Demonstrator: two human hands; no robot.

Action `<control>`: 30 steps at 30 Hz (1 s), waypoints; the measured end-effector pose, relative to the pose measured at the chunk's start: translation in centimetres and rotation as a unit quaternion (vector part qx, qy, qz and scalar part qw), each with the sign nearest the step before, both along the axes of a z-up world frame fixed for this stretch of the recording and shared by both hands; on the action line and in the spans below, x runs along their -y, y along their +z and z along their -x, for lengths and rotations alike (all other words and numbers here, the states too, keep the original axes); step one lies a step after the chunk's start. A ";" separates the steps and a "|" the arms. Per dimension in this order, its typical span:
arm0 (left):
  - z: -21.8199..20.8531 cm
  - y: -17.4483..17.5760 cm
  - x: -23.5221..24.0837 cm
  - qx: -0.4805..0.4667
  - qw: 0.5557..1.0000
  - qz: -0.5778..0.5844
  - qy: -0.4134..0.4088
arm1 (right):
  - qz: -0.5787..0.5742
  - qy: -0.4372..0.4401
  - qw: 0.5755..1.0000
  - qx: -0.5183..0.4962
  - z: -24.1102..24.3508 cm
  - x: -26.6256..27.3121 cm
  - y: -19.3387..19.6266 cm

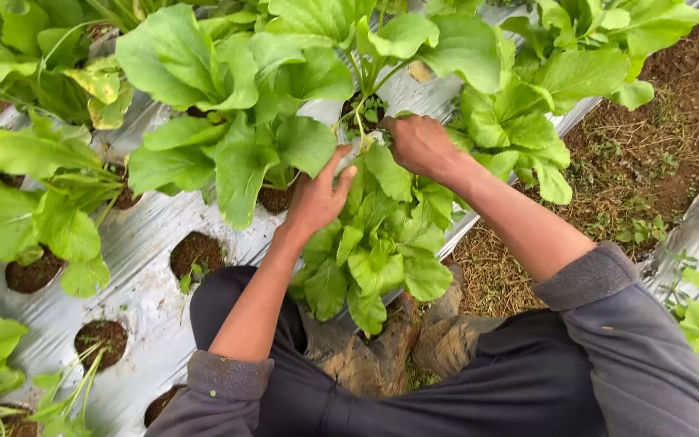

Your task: Harvesting leafy green vegetables by hand and with a small knife from a field with plastic mulch.

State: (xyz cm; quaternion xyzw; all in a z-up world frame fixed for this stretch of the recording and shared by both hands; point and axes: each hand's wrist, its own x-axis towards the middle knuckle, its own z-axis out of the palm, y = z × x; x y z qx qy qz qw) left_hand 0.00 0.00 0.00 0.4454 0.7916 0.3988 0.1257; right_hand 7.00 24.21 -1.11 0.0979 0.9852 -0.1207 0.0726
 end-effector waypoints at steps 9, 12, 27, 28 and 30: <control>2.9 -5.2 -6.0 0.085 0.987 -0.025 -0.136 | 0.333 0.135 0.904 0.229 2.4 -0.3 1.0; -0.1 -6.4 -5.9 0.086 0.990 -0.019 -0.107 | 0.336 -0.031 0.928 0.155 4.1 -4.4 1.5; -2.2 -8.2 -5.5 -0.018 0.973 0.032 -0.226 | 0.315 -0.543 0.775 -0.073 11.7 -2.7 -10.5; -2.2 -8.7 -5.6 -0.019 0.973 0.031 -0.226 | 0.315 -0.542 0.775 -0.074 11.6 -2.7 -10.2; -2.1 -9.8 -5.9 0.003 0.979 -0.004 -0.202 | 0.351 -0.536 0.761 -0.097 11.5 -2.8 -9.7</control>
